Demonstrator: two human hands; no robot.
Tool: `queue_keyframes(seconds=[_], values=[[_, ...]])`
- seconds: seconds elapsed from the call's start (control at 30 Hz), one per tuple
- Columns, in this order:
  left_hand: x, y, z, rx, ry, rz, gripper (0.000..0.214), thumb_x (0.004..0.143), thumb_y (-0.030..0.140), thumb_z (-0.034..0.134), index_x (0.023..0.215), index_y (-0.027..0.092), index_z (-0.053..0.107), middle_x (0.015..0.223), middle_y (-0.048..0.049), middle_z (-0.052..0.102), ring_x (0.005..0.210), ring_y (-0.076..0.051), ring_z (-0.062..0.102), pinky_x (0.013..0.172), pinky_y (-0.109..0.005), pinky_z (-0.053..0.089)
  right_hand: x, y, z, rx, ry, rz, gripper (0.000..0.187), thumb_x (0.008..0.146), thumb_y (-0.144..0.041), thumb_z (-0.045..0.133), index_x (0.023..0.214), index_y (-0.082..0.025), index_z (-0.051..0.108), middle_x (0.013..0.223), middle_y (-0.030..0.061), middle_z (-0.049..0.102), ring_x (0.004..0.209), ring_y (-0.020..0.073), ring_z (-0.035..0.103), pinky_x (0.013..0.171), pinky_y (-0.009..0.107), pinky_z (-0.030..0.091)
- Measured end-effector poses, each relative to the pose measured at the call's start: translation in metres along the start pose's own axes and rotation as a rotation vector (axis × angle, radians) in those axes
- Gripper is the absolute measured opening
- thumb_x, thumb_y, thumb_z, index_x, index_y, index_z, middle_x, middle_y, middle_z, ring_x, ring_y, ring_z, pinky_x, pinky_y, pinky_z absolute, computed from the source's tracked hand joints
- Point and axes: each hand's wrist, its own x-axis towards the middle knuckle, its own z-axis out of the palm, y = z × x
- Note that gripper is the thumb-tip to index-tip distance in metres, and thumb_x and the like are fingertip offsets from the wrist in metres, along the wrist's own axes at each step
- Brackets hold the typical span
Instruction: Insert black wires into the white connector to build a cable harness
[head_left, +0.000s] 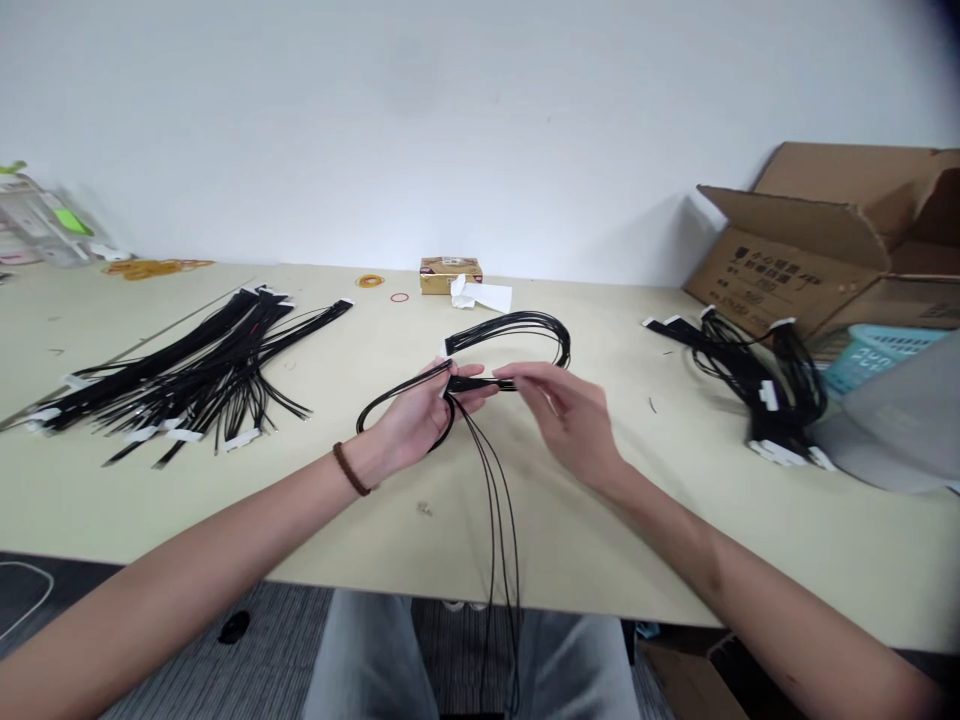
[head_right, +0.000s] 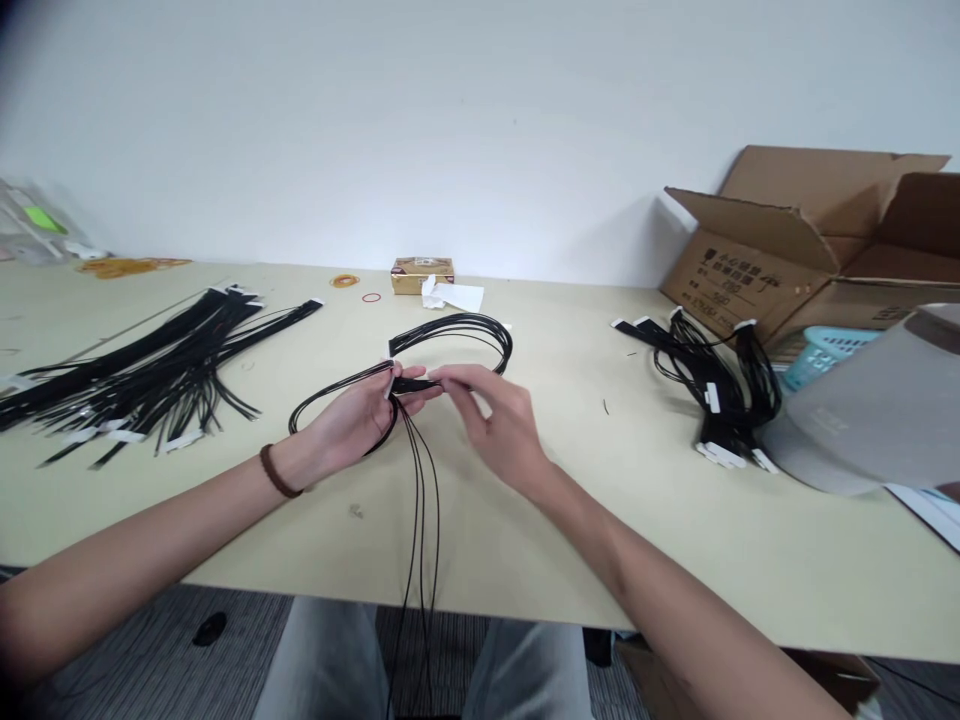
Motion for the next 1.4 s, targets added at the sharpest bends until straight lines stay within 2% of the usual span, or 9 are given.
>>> queue_keyframes(seconds=[0.1, 0.2, 0.3, 0.4, 0.47, 0.57, 0.67, 1.07, 1.4], values=[[0.0, 0.002, 0.0, 0.019, 0.054, 0.013, 0.008, 0.084, 0.016, 0.049, 0.078, 0.016, 0.055, 0.096, -0.0049, 0.065, 0.086, -0.019, 0.065, 0.078, -0.03, 0.044, 0.007, 0.005, -0.008, 0.309, 0.158, 0.225, 0.014, 0.091, -0.031, 0.04, 0.088, -0.022, 0.05, 0.086, 0.002, 0.064, 0.083, 0.0145, 0.063, 0.075, 0.035, 0.053], [-0.002, 0.002, 0.0, 0.046, 0.065, 0.011, 0.007, 0.084, 0.017, 0.049, 0.078, 0.016, 0.053, 0.098, -0.0046, 0.064, 0.084, -0.02, 0.066, 0.072, -0.028, 0.044, 0.014, 0.017, -0.024, 0.469, 0.314, 0.277, 0.018, 0.091, -0.037, 0.038, 0.081, -0.023, 0.045, 0.071, -0.0032, 0.056, 0.07, 0.0123, 0.061, 0.069, 0.034, 0.053], [-0.003, 0.0, 0.0, 0.067, 0.042, 0.012, 0.006, 0.083, 0.019, 0.051, 0.078, 0.016, 0.053, 0.099, -0.0051, 0.064, 0.081, -0.02, 0.066, 0.067, -0.027, 0.044, 0.018, 0.026, -0.04, 0.421, 0.542, 0.297, 0.015, 0.087, -0.036, 0.045, 0.08, -0.023, 0.05, 0.065, -0.0051, 0.047, 0.053, 0.0081, 0.051, 0.049, 0.023, 0.044], [-0.002, -0.001, -0.002, 0.084, 0.003, 0.023, 0.008, 0.083, 0.021, 0.052, 0.079, 0.015, 0.055, 0.099, -0.0057, 0.064, 0.081, -0.02, 0.066, 0.068, -0.027, 0.045, 0.019, 0.022, -0.045, 0.14, 0.66, 0.215, 0.015, 0.086, -0.033, 0.049, 0.094, -0.026, 0.059, 0.069, -0.003, 0.05, 0.049, 0.0075, 0.043, 0.04, 0.021, 0.032], [-0.002, -0.003, -0.003, 0.1, -0.027, 0.038, 0.01, 0.083, 0.022, 0.052, 0.081, 0.014, 0.057, 0.1, -0.0062, 0.064, 0.083, -0.021, 0.066, 0.069, -0.028, 0.045, 0.017, 0.014, -0.04, -0.161, 0.6, 0.016, 0.02, 0.086, -0.029, 0.049, 0.102, -0.027, 0.061, 0.071, -0.0012, 0.055, 0.054, 0.0093, 0.046, 0.046, 0.024, 0.034], [-0.003, -0.004, -0.005, 0.128, -0.076, 0.063, 0.015, 0.085, 0.026, 0.049, 0.082, 0.014, 0.058, 0.101, -0.007, 0.064, 0.084, -0.021, 0.065, 0.073, -0.03, 0.046, 0.011, 0.005, -0.027, -0.524, 0.397, -0.354, 0.022, 0.081, -0.016, 0.056, 0.097, -0.029, 0.064, 0.066, -0.002, 0.057, 0.058, 0.0099, 0.045, 0.053, 0.025, 0.035], [-0.005, -0.006, -0.004, 0.151, -0.141, 0.069, 0.018, 0.086, 0.029, 0.048, 0.085, 0.014, 0.058, 0.099, -0.007, 0.065, 0.087, -0.022, 0.065, 0.075, -0.032, 0.046, 0.004, 0.004, -0.015, -0.664, 0.262, -0.518, 0.022, 0.074, -0.01, 0.063, 0.088, -0.027, 0.065, 0.059, -0.004, 0.057, 0.055, 0.0095, 0.04, 0.05, 0.024, 0.033], [-0.003, -0.008, -0.005, 0.227, -0.231, 0.084, 0.024, 0.084, 0.035, 0.05, 0.089, 0.013, 0.059, 0.098, -0.0085, 0.064, 0.09, -0.025, 0.063, 0.07, -0.031, 0.046, -0.001, 0.007, -0.008, -0.763, 0.22, -0.538, 0.022, 0.069, -0.005, 0.066, 0.08, -0.024, 0.064, 0.055, -0.0052, 0.057, 0.055, 0.0103, 0.035, 0.047, 0.023, 0.03], [-0.002, -0.008, -0.005, 0.255, -0.218, 0.075, 0.027, 0.083, 0.039, 0.051, 0.088, 0.013, 0.058, 0.102, -0.0098, 0.064, 0.09, -0.024, 0.063, 0.069, -0.03, 0.047, 0.001, 0.004, -0.007, -0.692, 0.192, -0.463, 0.009, 0.073, -0.012, 0.065, 0.075, -0.021, 0.063, 0.056, -0.0033, 0.058, 0.057, 0.0108, 0.039, 0.05, 0.024, 0.033]])
